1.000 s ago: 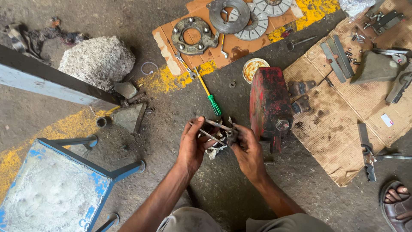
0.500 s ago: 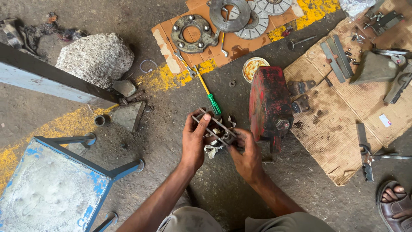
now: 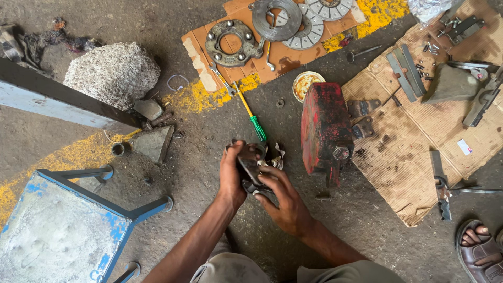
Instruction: The person cleans and assembles mechanical machinery parts, including clutch plates and a mounting bracket, using a cloth and screwdriver in a workshop.
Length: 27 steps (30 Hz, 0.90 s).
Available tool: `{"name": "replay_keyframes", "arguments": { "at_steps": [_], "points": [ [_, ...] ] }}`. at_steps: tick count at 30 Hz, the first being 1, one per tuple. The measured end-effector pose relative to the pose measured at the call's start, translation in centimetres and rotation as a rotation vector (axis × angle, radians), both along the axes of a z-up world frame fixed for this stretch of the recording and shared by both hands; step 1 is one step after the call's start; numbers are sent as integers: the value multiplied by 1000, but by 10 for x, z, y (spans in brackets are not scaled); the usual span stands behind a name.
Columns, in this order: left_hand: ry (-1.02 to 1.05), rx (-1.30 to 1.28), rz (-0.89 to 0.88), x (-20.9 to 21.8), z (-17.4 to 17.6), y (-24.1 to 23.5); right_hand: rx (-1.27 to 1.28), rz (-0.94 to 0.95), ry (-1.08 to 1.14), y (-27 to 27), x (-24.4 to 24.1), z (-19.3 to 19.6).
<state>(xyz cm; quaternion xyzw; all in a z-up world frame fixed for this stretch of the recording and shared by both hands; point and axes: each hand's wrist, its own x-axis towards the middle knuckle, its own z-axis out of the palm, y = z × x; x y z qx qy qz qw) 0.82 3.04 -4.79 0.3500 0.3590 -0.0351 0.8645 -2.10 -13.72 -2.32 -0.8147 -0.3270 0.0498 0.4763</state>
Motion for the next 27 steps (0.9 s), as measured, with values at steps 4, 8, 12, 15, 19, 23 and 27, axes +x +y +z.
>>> {"name": "replay_keyframes", "arguments": {
  "at_steps": [4, 8, 12, 15, 19, 23, 27],
  "points": [
    [-71, -203, 62, -5, -7, 6, 92, -25, 171, -5, 5, 3],
    [-134, -245, 12, -10, -7, 16, 101, -137, 549, -16, 12, -3],
    [-177, -173, -145, -14, -1, 25, 93, -348, 471, -21, 27, -16],
    [-210, -236, -228, -21, 1, 21, 270, -318, 832, -18, 42, -29],
    [-239, -308, -242, -24, 3, 13, 619, -153, 1136, -5, 43, -43],
    [-193, -291, -191, -21, 2, 7, 663, -256, 978, 5, 36, -47],
    [-122, -272, -188, -16, 4, 5, 575, -367, 885, 8, 34, -42]
  ]
}}
